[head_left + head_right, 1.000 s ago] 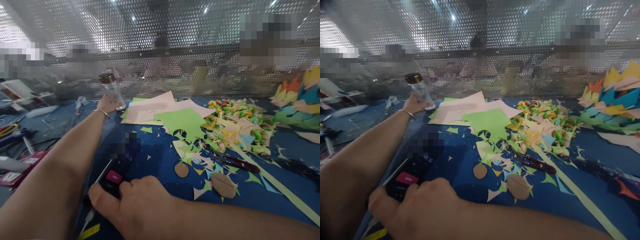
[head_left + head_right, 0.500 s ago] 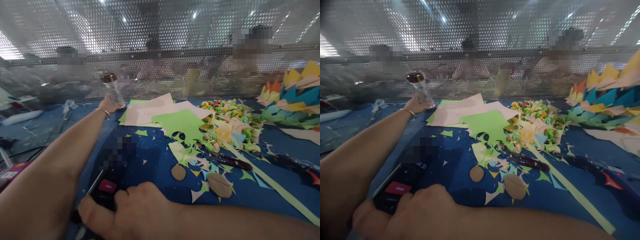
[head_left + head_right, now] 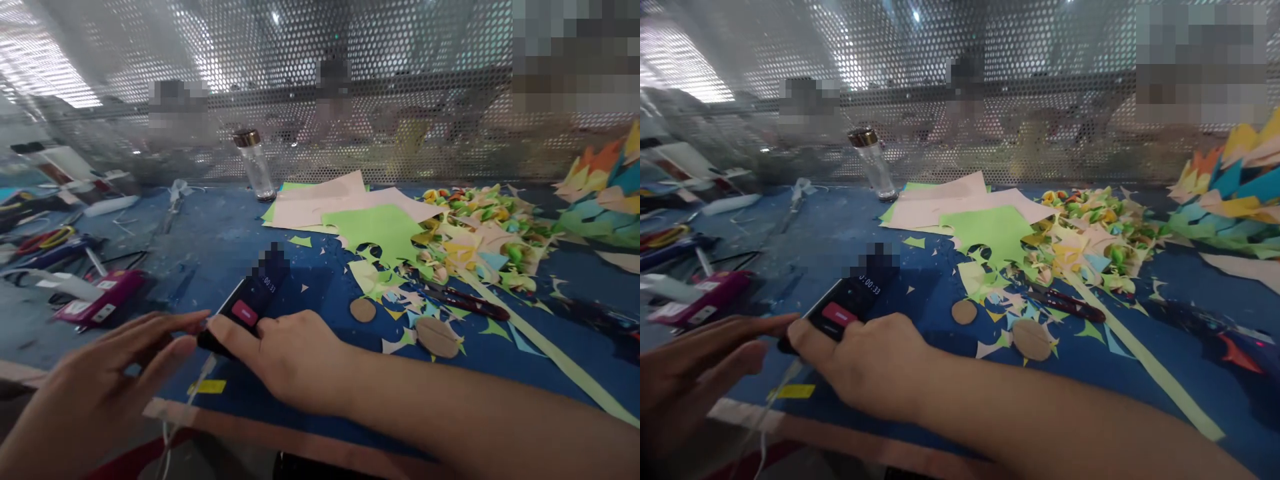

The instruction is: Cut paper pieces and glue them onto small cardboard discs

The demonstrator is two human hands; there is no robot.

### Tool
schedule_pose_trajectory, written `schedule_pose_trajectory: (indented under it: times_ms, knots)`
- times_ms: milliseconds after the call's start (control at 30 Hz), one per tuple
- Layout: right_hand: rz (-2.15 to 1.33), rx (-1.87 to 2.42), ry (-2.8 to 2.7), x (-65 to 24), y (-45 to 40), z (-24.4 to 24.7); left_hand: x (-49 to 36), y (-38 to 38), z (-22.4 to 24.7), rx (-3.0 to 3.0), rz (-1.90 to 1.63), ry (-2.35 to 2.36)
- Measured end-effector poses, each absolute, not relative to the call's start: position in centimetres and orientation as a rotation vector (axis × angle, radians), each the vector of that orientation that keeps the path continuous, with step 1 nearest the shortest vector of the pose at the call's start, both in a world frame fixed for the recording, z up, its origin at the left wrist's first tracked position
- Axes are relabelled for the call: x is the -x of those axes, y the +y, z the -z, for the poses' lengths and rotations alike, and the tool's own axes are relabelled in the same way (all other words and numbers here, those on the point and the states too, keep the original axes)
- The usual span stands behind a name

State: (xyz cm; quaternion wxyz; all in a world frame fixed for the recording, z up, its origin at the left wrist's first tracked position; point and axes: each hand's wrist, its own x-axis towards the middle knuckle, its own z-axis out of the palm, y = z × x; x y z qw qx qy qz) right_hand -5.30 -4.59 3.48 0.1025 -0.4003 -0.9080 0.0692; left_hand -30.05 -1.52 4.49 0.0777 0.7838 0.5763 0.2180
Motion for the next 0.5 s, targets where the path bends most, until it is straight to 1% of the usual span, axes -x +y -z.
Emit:
schedule_pose_trajectory:
  times_ms: [100,267,400,500]
  knots:
    - [-0.15,1.159,-2.687,5.3,-4.6,-3.2,28.8,-2.8,-3.6,-2.272,-0.836,1.673]
    - [-0.113,1.145,-2.667,5.1,-4.6,-3.0,26.8,-3.2,-3.3,-2.208,-0.964,1.697]
    - [-0.124,1.123,-2.673,4.8,-4.4,-2.7,27.3,-2.7,-2.9,-2.121,-0.97,1.796]
    - [-0.121,1.114,-2.661,4.4,-4.2,-2.2,27.5,-1.4,-3.5,-1.998,-0.913,1.908]
